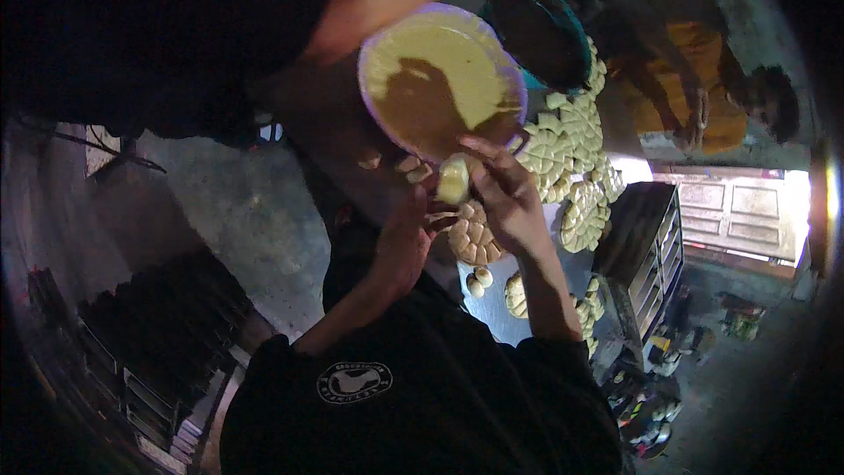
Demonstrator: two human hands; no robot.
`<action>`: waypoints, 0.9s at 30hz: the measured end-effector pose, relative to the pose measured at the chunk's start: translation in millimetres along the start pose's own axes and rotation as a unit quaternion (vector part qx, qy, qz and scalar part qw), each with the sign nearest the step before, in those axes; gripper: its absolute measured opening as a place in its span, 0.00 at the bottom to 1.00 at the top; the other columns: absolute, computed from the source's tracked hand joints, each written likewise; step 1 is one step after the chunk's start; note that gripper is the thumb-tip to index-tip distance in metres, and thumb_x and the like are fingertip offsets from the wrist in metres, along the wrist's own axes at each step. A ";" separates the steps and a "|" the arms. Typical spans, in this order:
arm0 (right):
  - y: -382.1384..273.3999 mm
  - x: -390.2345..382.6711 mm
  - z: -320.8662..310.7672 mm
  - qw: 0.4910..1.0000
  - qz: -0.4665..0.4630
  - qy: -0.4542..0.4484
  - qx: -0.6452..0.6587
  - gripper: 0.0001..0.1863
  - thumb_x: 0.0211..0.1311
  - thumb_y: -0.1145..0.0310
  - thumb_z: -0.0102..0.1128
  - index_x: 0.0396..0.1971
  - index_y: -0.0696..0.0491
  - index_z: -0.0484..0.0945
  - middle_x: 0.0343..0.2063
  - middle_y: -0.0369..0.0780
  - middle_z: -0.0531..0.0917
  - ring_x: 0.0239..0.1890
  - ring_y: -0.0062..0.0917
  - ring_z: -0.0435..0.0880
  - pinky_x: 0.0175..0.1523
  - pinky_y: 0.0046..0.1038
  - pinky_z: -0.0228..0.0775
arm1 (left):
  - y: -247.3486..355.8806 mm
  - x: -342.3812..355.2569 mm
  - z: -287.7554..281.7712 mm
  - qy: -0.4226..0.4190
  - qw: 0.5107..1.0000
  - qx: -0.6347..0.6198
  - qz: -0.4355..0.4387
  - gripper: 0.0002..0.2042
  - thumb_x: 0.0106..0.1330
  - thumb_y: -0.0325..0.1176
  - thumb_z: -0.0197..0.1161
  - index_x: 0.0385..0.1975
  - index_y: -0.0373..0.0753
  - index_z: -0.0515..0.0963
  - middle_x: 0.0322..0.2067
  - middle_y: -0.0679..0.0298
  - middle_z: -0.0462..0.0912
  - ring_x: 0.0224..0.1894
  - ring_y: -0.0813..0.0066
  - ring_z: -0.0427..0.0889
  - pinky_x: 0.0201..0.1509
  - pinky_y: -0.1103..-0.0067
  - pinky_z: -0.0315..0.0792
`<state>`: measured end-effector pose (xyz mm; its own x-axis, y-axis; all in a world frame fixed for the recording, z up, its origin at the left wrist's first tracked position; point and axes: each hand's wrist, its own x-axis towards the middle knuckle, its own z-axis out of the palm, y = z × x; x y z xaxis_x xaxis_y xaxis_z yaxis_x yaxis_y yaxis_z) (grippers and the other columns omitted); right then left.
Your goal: The person shapes pieces of dough by hand, fills some with a dark paste from a bowl, and places the formed rolls into metal baking pans on a table.
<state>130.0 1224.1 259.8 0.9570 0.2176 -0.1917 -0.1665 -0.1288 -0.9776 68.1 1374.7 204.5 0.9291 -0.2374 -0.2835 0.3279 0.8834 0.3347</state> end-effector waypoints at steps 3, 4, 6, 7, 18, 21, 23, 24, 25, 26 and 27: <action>-7.4 -42.8 1.6 0.981 -0.071 0.017 0.179 0.28 0.69 0.76 0.58 0.66 0.52 0.59 0.45 0.43 0.85 0.46 0.21 0.83 0.49 0.24 0.76 | -4.7 -16.0 29.2 -0.003 0.999 -0.021 -0.043 0.21 0.79 0.43 0.47 0.62 0.35 0.68 0.56 0.62 0.76 0.58 0.71 0.76 0.63 0.71 0.71; -11.3 -57.5 -3.1 0.981 -0.061 0.049 0.180 0.25 0.70 0.76 0.57 0.63 0.54 0.61 0.43 0.42 0.86 0.43 0.21 0.84 0.47 0.23 0.76 | -9.2 -20.0 37.3 0.008 0.998 0.001 -0.060 0.21 0.79 0.43 0.46 0.62 0.34 0.68 0.56 0.61 0.76 0.58 0.70 0.77 0.63 0.71 0.71; 11.4 -84.5 -25.9 0.975 -0.108 0.055 0.186 0.18 0.70 0.75 0.58 0.57 0.56 0.69 0.43 0.42 0.86 0.44 0.21 0.84 0.47 0.22 0.76 | -22.5 -28.7 52.4 -0.025 0.995 -0.024 -0.094 0.20 0.79 0.42 0.48 0.61 0.34 0.68 0.56 0.59 0.76 0.58 0.71 0.77 0.62 0.73 0.73; 21.5 -101.9 -42.5 0.976 -0.115 0.050 0.180 0.18 0.69 0.75 0.60 0.56 0.57 0.71 0.45 0.42 0.85 0.47 0.21 0.83 0.49 0.23 0.76 | -29.3 -32.2 55.8 -0.036 0.992 -0.034 -0.116 0.20 0.79 0.42 0.48 0.61 0.34 0.68 0.57 0.59 0.75 0.58 0.71 0.77 0.62 0.73 0.73; 6.6 -264.0 -113.1 0.910 -0.240 0.222 -0.256 0.20 0.49 0.83 0.70 0.45 0.58 0.82 0.55 0.47 0.79 0.51 0.36 0.83 0.53 0.31 0.77 | -149.5 -83.0 107.0 -0.199 0.939 0.264 -0.093 0.26 0.64 0.17 0.63 0.63 0.31 0.70 0.66 0.60 0.67 0.65 0.71 0.70 0.69 0.74 0.65; 32.1 -289.5 -128.5 0.925 -0.257 0.258 -0.109 0.14 0.49 0.85 0.69 0.39 0.60 0.83 0.50 0.46 0.82 0.45 0.37 0.85 0.51 0.32 0.77 | -177.4 -98.1 114.7 -0.257 0.915 0.309 -0.031 0.18 0.68 0.23 0.62 0.57 0.31 0.75 0.65 0.59 0.69 0.66 0.71 0.69 0.68 0.72 0.67; 29.0 -309.8 -129.5 0.900 -0.273 0.259 -0.219 0.14 0.49 0.83 0.70 0.39 0.60 0.83 0.50 0.46 0.81 0.46 0.37 0.84 0.51 0.33 0.77 | -195.1 -103.8 116.8 -0.209 0.928 0.305 -0.049 0.15 0.70 0.25 0.61 0.55 0.31 0.77 0.63 0.58 0.72 0.64 0.72 0.71 0.66 0.73 0.69; 24.8 -318.0 -129.6 0.885 -0.279 0.254 -0.274 0.14 0.49 0.82 0.70 0.38 0.61 0.84 0.51 0.46 0.81 0.46 0.37 0.84 0.51 0.34 0.77 | -202.9 -107.2 117.8 -0.181 0.934 0.302 -0.055 0.14 0.71 0.26 0.60 0.55 0.30 0.77 0.61 0.57 0.73 0.63 0.72 0.72 0.65 0.74 0.70; 16.8 -323.1 -131.3 0.876 -0.302 0.232 -0.295 0.16 0.50 0.79 0.70 0.41 0.62 0.83 0.51 0.46 0.80 0.48 0.37 0.83 0.51 0.34 0.77 | -209.7 -112.1 124.6 -0.119 0.966 0.209 -0.097 0.12 0.73 0.27 0.58 0.51 0.29 0.79 0.53 0.56 0.81 0.56 0.73 0.78 0.62 0.75 0.72; 16.8 -329.8 -134.9 0.863 -0.309 0.222 -0.332 0.17 0.50 0.79 0.70 0.42 0.63 0.83 0.52 0.46 0.79 0.48 0.37 0.82 0.50 0.34 0.77 | -214.5 -114.2 121.9 -0.130 0.961 0.232 -0.079 0.12 0.73 0.27 0.57 0.51 0.28 0.79 0.50 0.57 0.82 0.54 0.74 0.79 0.60 0.76 0.73; 17.7 -336.2 -139.2 0.849 -0.315 0.212 -0.368 0.18 0.50 0.78 0.70 0.44 0.63 0.83 0.53 0.47 0.78 0.48 0.37 0.82 0.50 0.34 0.77 | -218.6 -114.1 115.1 -0.140 0.955 0.255 -0.059 0.11 0.73 0.26 0.57 0.50 0.28 0.80 0.48 0.57 0.83 0.52 0.75 0.80 0.59 0.77 0.73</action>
<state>-161.6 1014.0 319.1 0.8260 0.1207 0.5506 0.4550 -0.7193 -0.5249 -89.9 1162.1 267.0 0.8662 -0.4854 -0.1190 0.4077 0.5485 0.7300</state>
